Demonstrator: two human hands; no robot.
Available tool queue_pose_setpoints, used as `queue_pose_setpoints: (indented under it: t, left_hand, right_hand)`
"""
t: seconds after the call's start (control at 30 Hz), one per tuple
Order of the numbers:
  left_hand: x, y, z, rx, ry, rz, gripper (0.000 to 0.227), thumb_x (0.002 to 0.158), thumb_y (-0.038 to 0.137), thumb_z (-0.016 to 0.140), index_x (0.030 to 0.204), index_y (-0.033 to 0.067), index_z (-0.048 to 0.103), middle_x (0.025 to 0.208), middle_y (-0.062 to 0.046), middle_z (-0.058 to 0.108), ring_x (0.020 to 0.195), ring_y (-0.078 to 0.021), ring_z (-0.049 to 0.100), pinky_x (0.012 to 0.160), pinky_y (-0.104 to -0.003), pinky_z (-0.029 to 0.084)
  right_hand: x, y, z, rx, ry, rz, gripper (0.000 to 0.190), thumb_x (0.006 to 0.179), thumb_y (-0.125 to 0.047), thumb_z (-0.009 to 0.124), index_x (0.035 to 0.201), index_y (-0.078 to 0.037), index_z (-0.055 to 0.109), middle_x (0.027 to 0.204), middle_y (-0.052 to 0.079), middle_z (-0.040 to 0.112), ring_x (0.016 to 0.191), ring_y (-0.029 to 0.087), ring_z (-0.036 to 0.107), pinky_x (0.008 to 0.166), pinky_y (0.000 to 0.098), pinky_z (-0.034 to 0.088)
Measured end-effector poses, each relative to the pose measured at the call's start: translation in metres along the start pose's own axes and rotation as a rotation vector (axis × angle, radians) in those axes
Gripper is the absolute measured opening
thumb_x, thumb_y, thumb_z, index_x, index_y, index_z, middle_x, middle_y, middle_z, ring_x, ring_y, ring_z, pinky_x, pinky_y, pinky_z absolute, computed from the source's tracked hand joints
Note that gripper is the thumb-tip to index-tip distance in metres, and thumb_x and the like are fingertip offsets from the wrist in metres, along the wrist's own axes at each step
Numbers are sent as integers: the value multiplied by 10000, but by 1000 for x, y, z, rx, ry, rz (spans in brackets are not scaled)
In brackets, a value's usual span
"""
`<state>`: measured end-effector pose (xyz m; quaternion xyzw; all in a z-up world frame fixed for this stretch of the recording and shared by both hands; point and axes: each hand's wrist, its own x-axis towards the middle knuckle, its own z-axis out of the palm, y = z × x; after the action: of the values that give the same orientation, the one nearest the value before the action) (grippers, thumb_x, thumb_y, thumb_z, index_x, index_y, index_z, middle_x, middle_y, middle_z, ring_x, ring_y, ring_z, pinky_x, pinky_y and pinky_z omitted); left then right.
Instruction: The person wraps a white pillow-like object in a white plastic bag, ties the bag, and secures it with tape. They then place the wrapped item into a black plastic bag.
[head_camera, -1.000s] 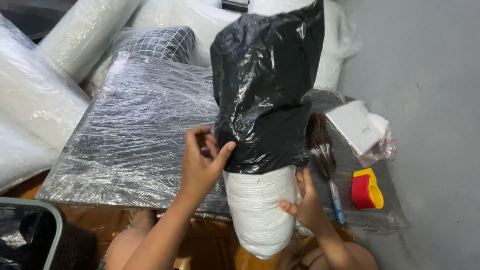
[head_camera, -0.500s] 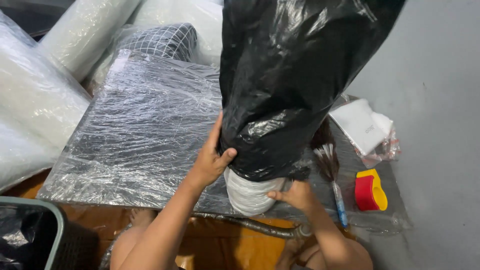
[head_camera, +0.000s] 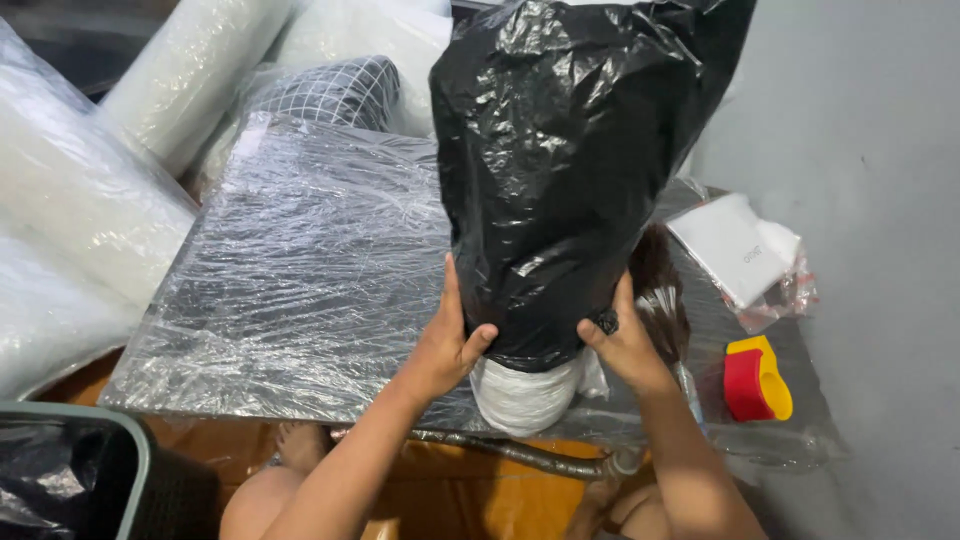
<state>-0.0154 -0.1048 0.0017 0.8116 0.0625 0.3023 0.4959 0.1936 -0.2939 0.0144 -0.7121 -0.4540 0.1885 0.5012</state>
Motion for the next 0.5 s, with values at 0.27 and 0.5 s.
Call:
queue_pose_setpoints:
  t: [0.27, 0.5]
  left_hand:
    - [-4, -10, -3, 68, -101, -157, 1013, 980, 510, 513, 1618, 38, -117, 1658, -343, 95, 1414, -583, 312, 1111, -659, 367]
    - [-17, -6, 8, 80, -154, -293, 1142, 880, 607, 597, 1607, 10, -50, 1637, -314, 170, 1360, -573, 418, 1059, -677, 440]
  right_hand:
    - [2, 33, -10, -134, -86, 180, 1061, 805, -611, 731, 1631, -126, 275, 1594, 226, 410, 1491, 370, 341, 1190, 573, 292]
    - [-12, -28, -19, -321, -308, 378, 1093, 834, -695, 695, 1531, 60, 322, 1512, 393, 418, 1456, 521, 355, 1202, 648, 266]
